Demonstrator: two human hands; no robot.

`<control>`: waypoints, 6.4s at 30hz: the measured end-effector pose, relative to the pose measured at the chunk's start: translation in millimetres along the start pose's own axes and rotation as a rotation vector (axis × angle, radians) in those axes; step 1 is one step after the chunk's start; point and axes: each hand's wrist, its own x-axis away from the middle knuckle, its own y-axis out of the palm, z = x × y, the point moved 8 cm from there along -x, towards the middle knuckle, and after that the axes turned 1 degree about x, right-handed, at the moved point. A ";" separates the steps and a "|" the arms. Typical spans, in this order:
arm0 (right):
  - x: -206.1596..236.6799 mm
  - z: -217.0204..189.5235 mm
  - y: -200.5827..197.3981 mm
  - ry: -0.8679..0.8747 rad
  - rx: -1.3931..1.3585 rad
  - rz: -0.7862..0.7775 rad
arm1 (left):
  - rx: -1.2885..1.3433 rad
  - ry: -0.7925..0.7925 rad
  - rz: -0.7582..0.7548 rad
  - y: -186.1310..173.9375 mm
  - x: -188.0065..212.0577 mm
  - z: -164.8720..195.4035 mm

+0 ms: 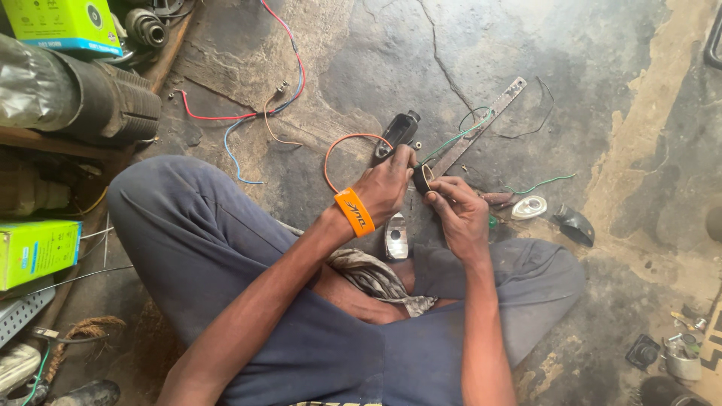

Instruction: The person sits on the floor and uses pliers to strip the insulation from the ends of several wires. They then twist the exposed strands together and wrap the connections with black electrical tape.

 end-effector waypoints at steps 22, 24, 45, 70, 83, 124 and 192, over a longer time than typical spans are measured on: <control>-0.6 0.9 -6.1 -0.025 0.004 -0.028 | 0.121 0.004 -0.082 16.2 6.5 7.4; 0.1 0.0 -6.3 -0.020 0.017 -0.025 | 0.054 0.022 -0.046 15.4 6.4 7.5; 2.8 -5.1 -11.8 -0.011 0.168 -0.041 | 0.097 0.210 0.119 -1.9 4.0 25.8; 8.8 20.1 -12.3 0.213 -0.135 -0.054 | -0.002 0.207 0.076 -3.1 -3.8 11.7; 6.6 -16.1 10.4 -0.043 0.378 0.032 | 0.454 -0.236 -0.295 43.8 -0.6 -49.1; 8.4 -14.5 -3.6 0.127 0.499 0.077 | 0.416 -0.403 0.025 7.4 -1.5 -43.3; 2.1 16.0 1.5 0.189 -0.229 -0.230 | 0.798 -0.574 -0.347 62.5 11.3 -56.2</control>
